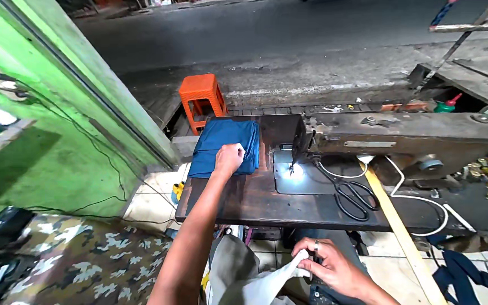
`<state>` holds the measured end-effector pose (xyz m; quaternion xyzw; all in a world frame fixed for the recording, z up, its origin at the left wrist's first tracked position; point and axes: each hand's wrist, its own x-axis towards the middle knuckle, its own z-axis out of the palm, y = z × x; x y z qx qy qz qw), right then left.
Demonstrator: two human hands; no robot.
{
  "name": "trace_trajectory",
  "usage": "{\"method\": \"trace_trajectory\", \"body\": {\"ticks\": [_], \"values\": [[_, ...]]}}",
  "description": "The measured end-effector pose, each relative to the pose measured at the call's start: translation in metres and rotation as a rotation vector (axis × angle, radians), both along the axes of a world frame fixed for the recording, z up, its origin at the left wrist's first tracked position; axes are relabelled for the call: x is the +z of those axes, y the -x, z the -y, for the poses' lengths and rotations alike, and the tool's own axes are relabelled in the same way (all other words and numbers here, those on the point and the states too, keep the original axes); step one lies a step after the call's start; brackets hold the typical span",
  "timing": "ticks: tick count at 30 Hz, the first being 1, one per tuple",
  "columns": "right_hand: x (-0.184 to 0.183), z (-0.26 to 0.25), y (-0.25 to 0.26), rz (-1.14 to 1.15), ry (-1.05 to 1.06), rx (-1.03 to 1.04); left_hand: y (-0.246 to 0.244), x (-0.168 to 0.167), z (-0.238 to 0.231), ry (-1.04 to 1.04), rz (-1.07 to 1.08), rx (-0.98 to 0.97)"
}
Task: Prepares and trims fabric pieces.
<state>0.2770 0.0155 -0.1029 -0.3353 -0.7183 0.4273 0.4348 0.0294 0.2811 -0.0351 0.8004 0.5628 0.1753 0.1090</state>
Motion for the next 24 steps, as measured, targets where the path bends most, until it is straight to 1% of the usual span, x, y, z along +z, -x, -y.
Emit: {"method": "trace_trajectory", "body": {"ticks": [1, 2, 4, 6, 7, 9, 11, 13, 15, 17, 18, 19, 21, 22, 23, 24], "values": [[-0.001, 0.0, 0.001, -0.002, 0.012, 0.011, 0.001, 0.001, 0.003, -0.072, 0.01, -0.033], [0.001, -0.001, 0.002, -0.001, 0.003, 0.02, 0.003, 0.001, 0.007, -0.189, 0.009, -0.092], [0.005, -0.001, 0.003, 0.005, -0.058, 0.04, 0.012, 0.004, 0.024, -0.355, -0.043, -0.192], [0.009, 0.002, 0.0, 0.004, -0.099, 0.062, 0.031, 0.003, 0.063, -0.401, -0.122, -0.246], [0.009, 0.004, -0.001, 0.0, -0.107, 0.072, 0.045, -0.003, 0.086, -0.408, -0.149, -0.269], [0.005, 0.004, -0.002, -0.014, -0.103, 0.086, 0.075, -0.028, 0.128, -0.413, -0.183, -0.302], [0.001, 0.003, 0.0, -0.016, -0.085, 0.081, 0.097, -0.055, 0.167, -0.409, -0.17, -0.277], [0.001, 0.001, 0.006, -0.009, -0.093, 0.074, 0.107, -0.079, 0.193, -0.412, -0.114, -0.179], [0.005, -0.004, 0.015, 0.007, -0.138, 0.076, 0.107, -0.089, 0.207, -0.318, -0.004, -0.062], [0.013, -0.011, 0.025, 0.032, -0.203, 0.081, 0.101, -0.084, 0.218, -0.219, 0.13, 0.009], [0.018, -0.016, 0.03, 0.044, -0.234, 0.092, 0.095, -0.074, 0.226, -0.17, 0.223, 0.015], [0.023, -0.022, 0.034, 0.055, -0.261, 0.105, 0.088, -0.059, 0.237, -0.086, 0.34, -0.013], [0.034, -0.031, 0.041, 0.075, -0.294, 0.129, 0.069, -0.022, 0.265, 0.111, 0.589, -0.158], [0.039, -0.035, 0.044, 0.082, -0.301, 0.144, 0.057, -0.007, 0.277, 0.159, 0.669, -0.222], [0.043, -0.038, 0.047, 0.079, -0.299, 0.163, 0.045, 0.003, 0.286, 0.148, 0.679, -0.245], [0.046, -0.039, 0.05, 0.072, -0.279, 0.181, 0.036, 0.008, 0.292, 0.086, 0.615, -0.223]]}}
